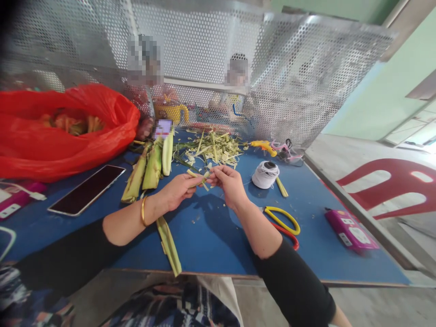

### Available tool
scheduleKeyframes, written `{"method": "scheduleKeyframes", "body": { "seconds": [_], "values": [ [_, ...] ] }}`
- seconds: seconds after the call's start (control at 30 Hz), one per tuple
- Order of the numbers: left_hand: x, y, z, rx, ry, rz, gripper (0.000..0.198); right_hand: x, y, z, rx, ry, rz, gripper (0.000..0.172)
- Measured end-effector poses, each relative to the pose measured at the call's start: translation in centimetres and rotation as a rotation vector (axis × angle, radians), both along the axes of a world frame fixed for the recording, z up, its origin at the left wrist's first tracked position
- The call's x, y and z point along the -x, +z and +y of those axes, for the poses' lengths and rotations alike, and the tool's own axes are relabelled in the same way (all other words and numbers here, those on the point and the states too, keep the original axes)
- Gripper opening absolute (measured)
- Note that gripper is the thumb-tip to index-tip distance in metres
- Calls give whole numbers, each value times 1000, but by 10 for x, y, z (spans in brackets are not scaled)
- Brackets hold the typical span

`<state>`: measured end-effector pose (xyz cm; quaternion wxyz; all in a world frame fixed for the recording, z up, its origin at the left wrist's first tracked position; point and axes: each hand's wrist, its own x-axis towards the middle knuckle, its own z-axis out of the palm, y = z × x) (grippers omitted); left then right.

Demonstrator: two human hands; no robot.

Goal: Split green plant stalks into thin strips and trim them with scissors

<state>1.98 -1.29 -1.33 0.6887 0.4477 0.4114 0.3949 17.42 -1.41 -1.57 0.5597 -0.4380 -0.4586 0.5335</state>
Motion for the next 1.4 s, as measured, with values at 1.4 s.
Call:
{"method": "scheduleKeyframes", "body": {
  "seconds": [1.4],
  "values": [
    [11, 2, 5, 64, -168, -135, 28, -7, 10, -5, -563, 132, -711, 15]
  ]
}}
